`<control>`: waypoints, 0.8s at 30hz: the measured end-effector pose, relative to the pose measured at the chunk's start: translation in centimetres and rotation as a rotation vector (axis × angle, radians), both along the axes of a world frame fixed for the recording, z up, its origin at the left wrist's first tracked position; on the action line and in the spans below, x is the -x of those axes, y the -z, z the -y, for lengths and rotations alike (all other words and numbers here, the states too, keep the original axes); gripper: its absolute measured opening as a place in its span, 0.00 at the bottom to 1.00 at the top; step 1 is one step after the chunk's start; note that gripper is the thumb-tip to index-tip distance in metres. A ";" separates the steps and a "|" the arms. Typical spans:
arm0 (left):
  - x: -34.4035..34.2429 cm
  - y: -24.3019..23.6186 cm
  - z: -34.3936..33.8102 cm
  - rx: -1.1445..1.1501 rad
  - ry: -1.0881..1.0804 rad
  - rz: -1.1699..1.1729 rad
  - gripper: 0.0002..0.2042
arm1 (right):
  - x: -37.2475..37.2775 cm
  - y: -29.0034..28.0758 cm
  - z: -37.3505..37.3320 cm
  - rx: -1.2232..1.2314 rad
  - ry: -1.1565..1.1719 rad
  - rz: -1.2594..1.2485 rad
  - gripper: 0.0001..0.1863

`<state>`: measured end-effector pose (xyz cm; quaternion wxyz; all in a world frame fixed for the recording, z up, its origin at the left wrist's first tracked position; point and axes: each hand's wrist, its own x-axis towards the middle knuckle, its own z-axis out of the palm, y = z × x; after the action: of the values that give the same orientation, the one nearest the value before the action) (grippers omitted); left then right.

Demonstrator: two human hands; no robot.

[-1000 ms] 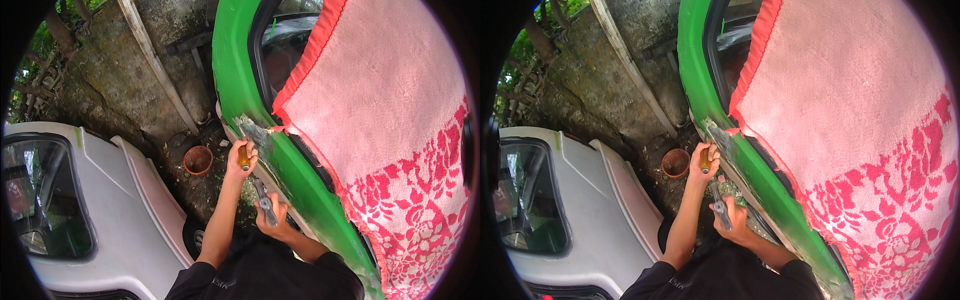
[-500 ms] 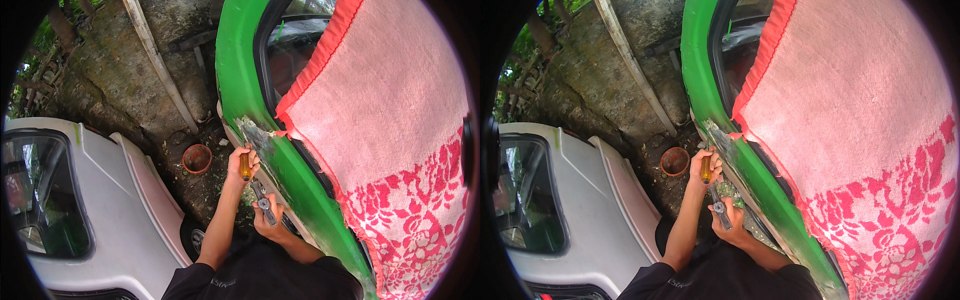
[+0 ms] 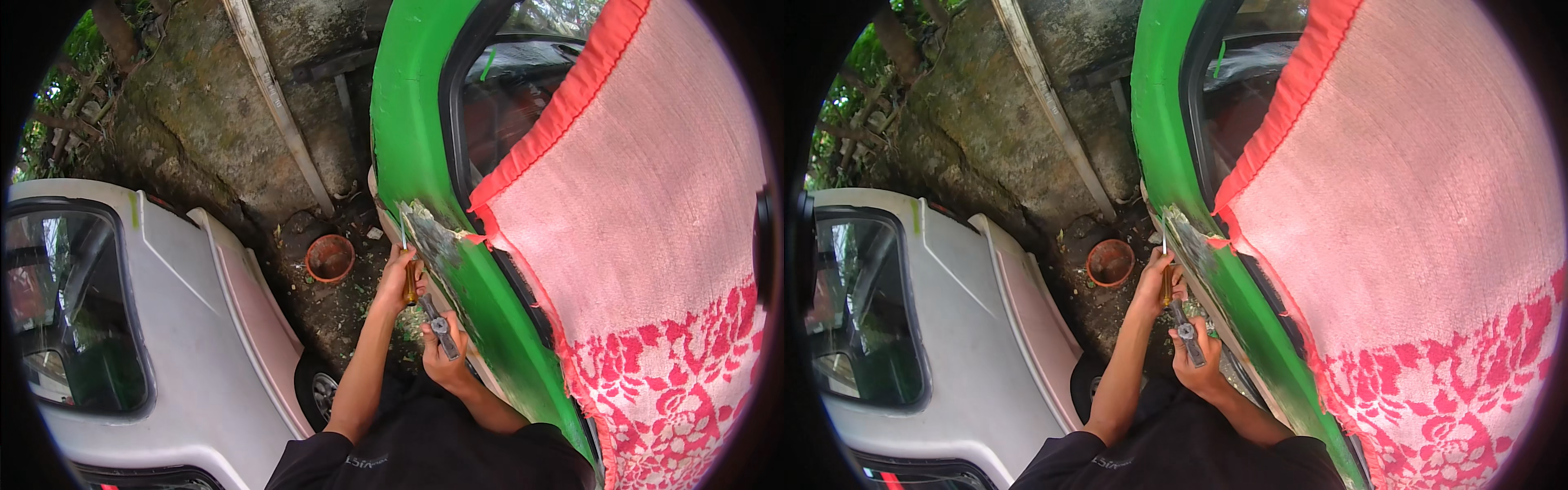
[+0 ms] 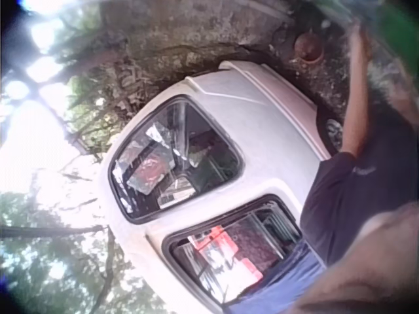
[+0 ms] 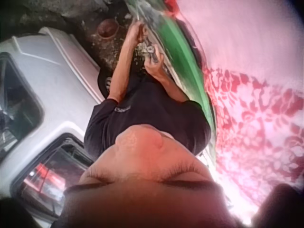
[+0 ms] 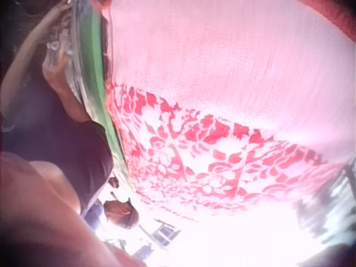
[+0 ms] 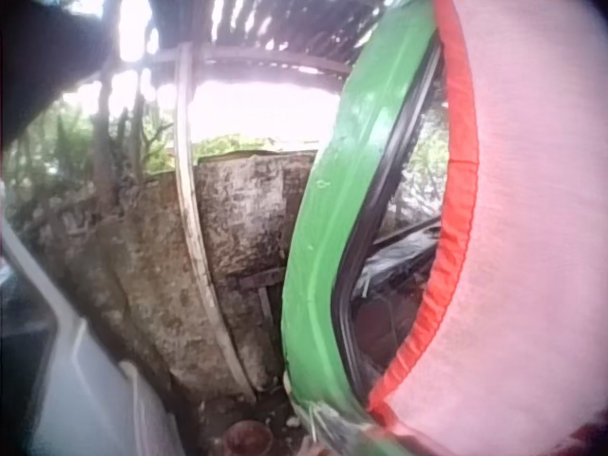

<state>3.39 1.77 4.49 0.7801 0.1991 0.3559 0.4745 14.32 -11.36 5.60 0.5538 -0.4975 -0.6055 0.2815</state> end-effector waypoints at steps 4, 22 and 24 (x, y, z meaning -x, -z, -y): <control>-0.3 0.7 -0.2 -0.012 -0.025 0.005 0.05 | 0.9 0.0 -0.5 0.021 0.018 0.031 0.14; 2.9 0.2 -1.5 0.026 0.086 0.281 0.05 | 2.0 0.8 -0.9 0.058 0.078 0.030 0.12; 2.8 1.1 -2.8 0.077 0.056 0.308 0.05 | 1.7 0.8 -1.4 0.038 0.072 0.026 0.12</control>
<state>0.57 4.54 3.42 0.8455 0.1040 0.2443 0.4633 12.57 -9.97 4.76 0.5459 -0.5331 -0.5890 0.2662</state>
